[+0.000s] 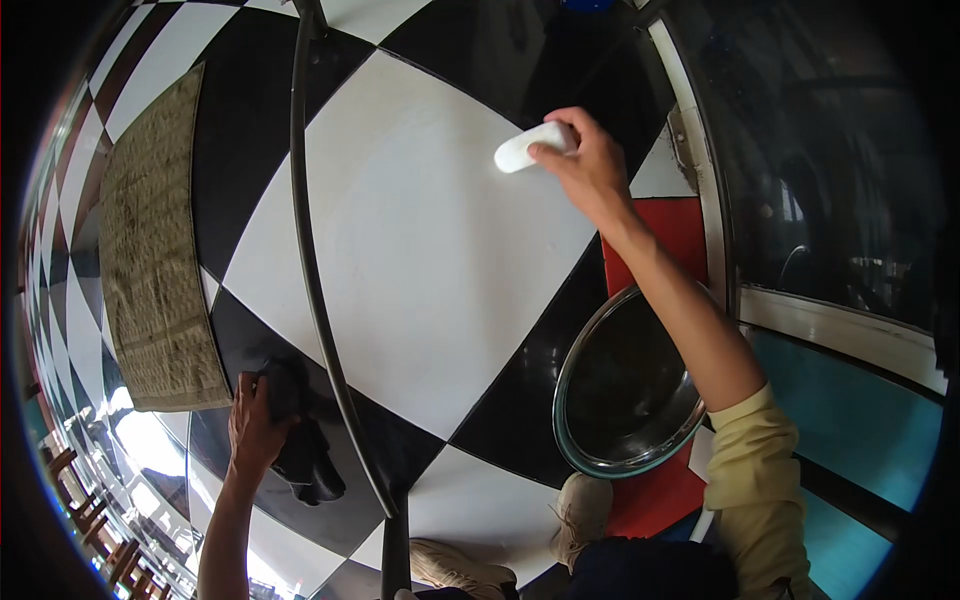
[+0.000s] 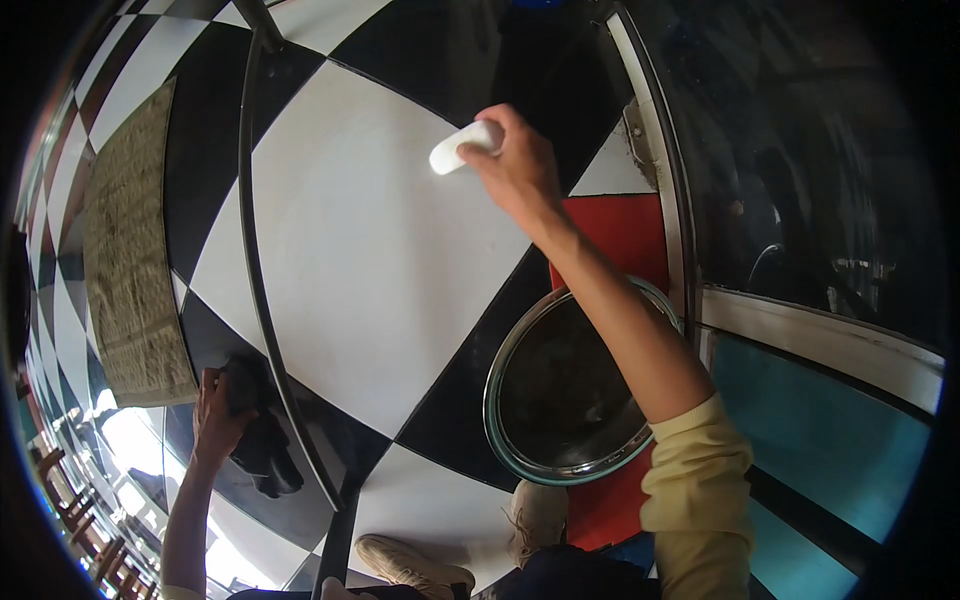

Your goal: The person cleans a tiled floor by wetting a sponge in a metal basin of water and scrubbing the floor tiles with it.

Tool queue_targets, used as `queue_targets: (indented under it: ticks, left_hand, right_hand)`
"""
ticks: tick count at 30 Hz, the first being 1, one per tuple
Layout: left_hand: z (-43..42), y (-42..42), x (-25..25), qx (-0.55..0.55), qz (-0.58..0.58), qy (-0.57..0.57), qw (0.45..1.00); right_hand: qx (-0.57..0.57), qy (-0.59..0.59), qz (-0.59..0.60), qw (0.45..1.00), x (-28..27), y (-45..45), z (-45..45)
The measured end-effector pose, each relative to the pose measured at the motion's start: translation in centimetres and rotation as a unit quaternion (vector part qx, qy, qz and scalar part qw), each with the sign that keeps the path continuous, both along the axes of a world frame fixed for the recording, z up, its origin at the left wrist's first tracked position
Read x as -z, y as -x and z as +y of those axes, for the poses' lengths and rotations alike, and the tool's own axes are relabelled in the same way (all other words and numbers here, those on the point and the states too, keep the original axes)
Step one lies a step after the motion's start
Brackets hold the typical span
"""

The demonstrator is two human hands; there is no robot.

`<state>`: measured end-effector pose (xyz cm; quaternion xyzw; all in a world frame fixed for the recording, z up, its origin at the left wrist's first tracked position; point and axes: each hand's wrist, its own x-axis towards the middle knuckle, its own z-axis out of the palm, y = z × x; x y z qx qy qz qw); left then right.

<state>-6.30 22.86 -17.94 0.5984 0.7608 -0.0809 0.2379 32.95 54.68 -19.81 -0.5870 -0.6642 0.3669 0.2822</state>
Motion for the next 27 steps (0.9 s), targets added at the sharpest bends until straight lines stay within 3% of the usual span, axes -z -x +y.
queue_targets:
  ticks: [4, 8, 12, 16, 19, 24, 27]
  left_hand:
    - [0.1, 0.1, 0.2, -0.001, 0.001, -0.002, 1.000]
    - [0.5, -0.3, -0.1, -0.001, 0.004, -0.008, 1.000]
    - [0.7, -0.7, -0.4, -0.025, 0.001, 0.006, 1.000]
    - [0.8, -0.6, -0.2, -0.030, -0.004, -0.007, 1.000]
    - [1.0, -0.7, -0.4, -0.032, -0.012, 0.002, 0.999]
    - [1.0, -0.7, -0.4, -0.040, -0.011, 0.004, 0.999]
    - [1.2, -0.7, -0.3, -0.044, -0.012, 0.000, 0.999]
  right_hand:
    - [-0.076, -0.021, -0.064, 0.995, -0.3, 1.4, -1.1]
    - [-0.008, 0.051, -0.039, 0.998, -0.9, -0.7, 3.1]
    - [-0.147, 0.023, -0.063, 0.987, -0.7, 2.1, -0.3]
    - [-0.021, 0.070, 0.021, 0.997, -0.6, 0.9, 3.5]
    - [-0.144, 0.069, 0.024, 0.987, 0.9, 1.6, -0.3]
    - [0.004, 0.092, 0.098, 0.991, -0.2, 0.7, 2.1]
    - [-0.147, 0.001, 0.087, 0.985, 2.8, 0.8, -1.2]
